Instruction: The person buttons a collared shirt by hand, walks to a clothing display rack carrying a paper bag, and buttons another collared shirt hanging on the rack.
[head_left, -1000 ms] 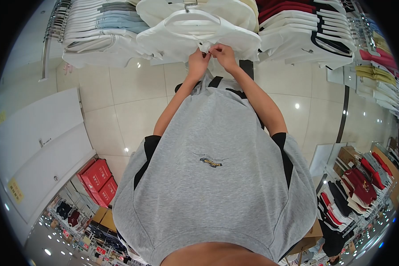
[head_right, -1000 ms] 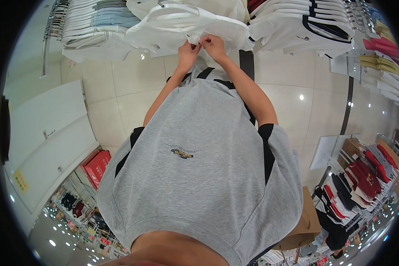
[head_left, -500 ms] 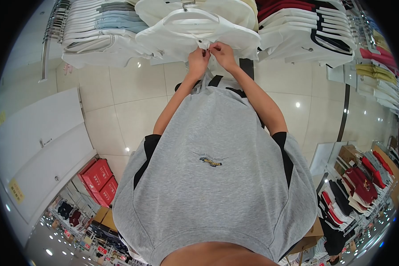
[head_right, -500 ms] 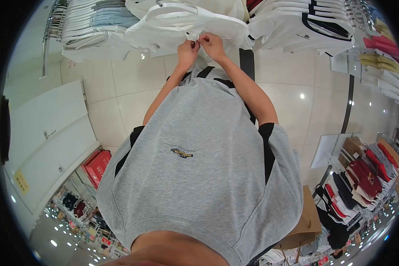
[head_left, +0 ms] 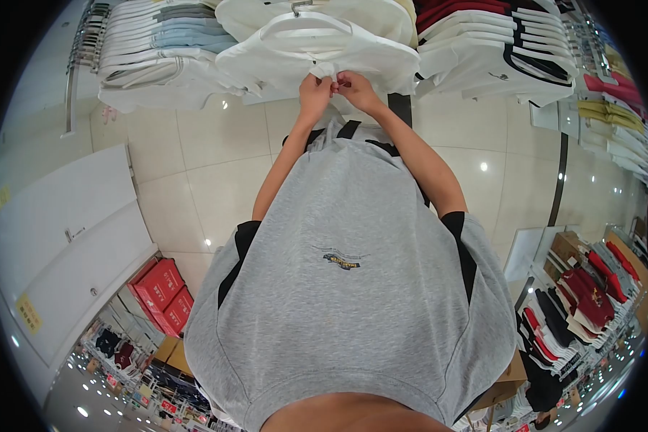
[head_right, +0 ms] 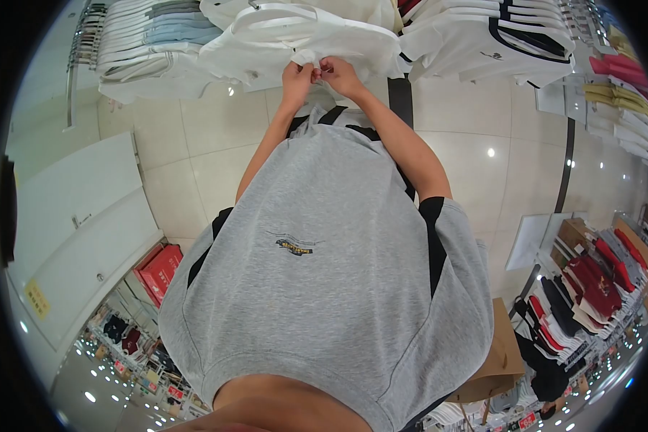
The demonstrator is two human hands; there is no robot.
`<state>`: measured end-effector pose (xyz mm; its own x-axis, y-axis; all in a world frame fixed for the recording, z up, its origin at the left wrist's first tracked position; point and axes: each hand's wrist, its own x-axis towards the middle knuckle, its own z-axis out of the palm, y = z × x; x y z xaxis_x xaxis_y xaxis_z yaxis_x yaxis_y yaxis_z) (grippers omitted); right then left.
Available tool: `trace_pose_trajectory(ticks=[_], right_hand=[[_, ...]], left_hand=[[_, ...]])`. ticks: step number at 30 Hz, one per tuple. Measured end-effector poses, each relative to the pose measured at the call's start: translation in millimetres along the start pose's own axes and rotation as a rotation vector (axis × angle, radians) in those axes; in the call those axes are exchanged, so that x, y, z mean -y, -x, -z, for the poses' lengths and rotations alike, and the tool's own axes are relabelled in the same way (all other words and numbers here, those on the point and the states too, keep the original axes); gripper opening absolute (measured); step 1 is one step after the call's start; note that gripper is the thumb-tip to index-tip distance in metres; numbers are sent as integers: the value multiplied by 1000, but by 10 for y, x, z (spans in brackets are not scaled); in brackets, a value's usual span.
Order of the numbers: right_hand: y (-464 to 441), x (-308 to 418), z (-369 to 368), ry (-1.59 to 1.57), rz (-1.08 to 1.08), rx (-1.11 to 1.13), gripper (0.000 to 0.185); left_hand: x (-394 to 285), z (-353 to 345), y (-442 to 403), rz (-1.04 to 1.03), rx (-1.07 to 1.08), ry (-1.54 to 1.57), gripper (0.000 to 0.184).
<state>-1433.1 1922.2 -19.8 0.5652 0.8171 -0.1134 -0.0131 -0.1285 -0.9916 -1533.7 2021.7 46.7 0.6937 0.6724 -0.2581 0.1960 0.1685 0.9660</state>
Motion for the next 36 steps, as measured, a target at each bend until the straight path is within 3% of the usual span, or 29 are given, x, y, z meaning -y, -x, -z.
trace_pose_trajectory(ticks=[5,10,13,20,23,25,29,34,36], right_hand=[[74,237,11,45,9,-2,15],[84,298,36,112,14,-14,14],[82,306,48,308,103,-6,15],[109,266,-12,186,93,-12,26],[94,192,-18,65,-24,-28,34],[101,154,24,-46,-89,-18,39],[123,177,69,160,35,-48,44],[123,393,-34,44,-63,99,44],[118,393,-51,113,-28,66,33]], left_hand=[[207,113,-50,-110,72,7,17],[74,61,25,-266,40,-302,19],[-46,33,54,-294,36,-458,21],[11,66,1,-575,-55,-879,21],[-25,38,0,-409,-90,-540,19],[-36,56,-31,-210,41,-99,18],[-108,125,-36,-19,226,446,18],[-220,216,4,113,268,685,17],[-184,256,-21,95,284,721,16]])
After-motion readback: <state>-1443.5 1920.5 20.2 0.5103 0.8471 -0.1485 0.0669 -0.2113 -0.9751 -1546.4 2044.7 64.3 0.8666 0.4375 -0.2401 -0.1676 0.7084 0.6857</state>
